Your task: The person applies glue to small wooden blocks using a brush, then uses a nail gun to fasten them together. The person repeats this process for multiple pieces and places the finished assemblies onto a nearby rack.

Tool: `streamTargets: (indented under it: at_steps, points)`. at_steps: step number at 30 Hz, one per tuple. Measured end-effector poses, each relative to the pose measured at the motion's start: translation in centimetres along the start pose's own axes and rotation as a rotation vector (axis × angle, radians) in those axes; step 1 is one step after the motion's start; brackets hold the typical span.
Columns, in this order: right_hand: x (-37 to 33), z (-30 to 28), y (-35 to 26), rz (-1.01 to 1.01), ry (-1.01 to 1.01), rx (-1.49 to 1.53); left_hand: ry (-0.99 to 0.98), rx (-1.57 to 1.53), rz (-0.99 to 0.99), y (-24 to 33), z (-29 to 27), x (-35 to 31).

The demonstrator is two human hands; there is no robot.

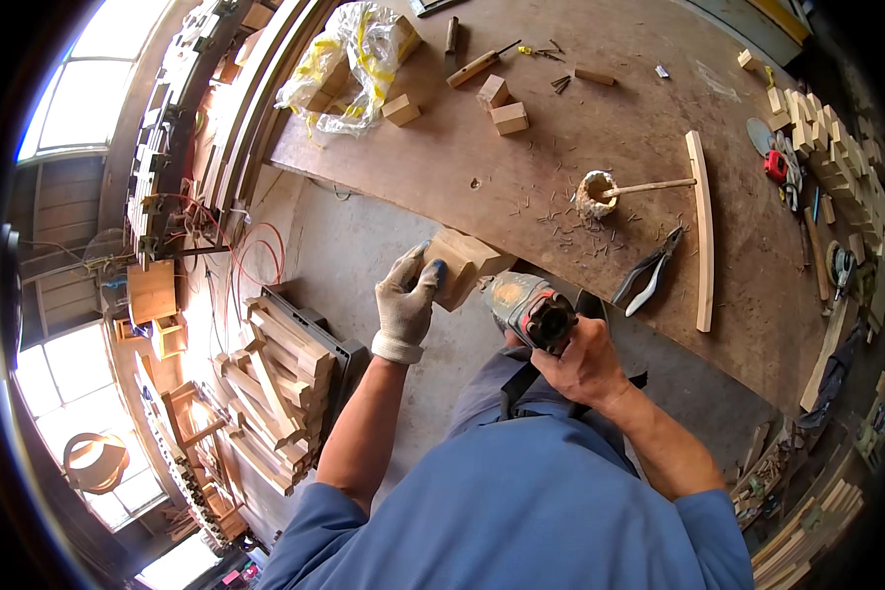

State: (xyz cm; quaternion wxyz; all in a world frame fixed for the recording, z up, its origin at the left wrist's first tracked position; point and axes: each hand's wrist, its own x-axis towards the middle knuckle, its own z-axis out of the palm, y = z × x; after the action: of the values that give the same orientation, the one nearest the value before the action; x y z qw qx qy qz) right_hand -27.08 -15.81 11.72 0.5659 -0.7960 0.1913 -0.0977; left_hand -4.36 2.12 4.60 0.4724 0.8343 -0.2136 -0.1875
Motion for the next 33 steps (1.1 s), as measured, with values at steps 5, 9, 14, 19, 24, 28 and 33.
streamTargets:
  at_steps: [5, 9, 14, 19, 24, 28, 33]
  points:
    - [0.0, 0.1, 0.0, 0.005, 0.006, -0.004, -0.015, -0.013, 0.003, -0.1, 0.0, 0.0]
    - [0.0, 0.1, 0.0, 0.008, 0.005, -0.011, -0.017, -0.014, 0.012, -0.4, 0.0, 0.0]
    - [0.0, 0.1, 0.1, 0.013, 0.012, 0.004, -0.003, -0.006, -0.001, 0.0, -0.1, 0.0]
    - [-0.1, 0.4, 0.8, -0.055, 0.012, -0.069, -0.008, -0.072, -0.042, 0.0, 0.1, -0.1]
    - [-0.1, 0.5, 1.3, -0.074, 0.006, -0.099, -0.009, -0.027, -0.027, -0.5, 0.0, 0.1]
    - [0.0, 0.8, 1.6, -0.085, 0.035, -0.082, -0.009, -0.016, -0.024, -0.6, -0.1, 0.0]
    - [-0.3, 1.3, 2.9, -0.159, 0.056, -0.175, -0.007, -0.058, -0.029, -0.3, 0.1, -0.1]
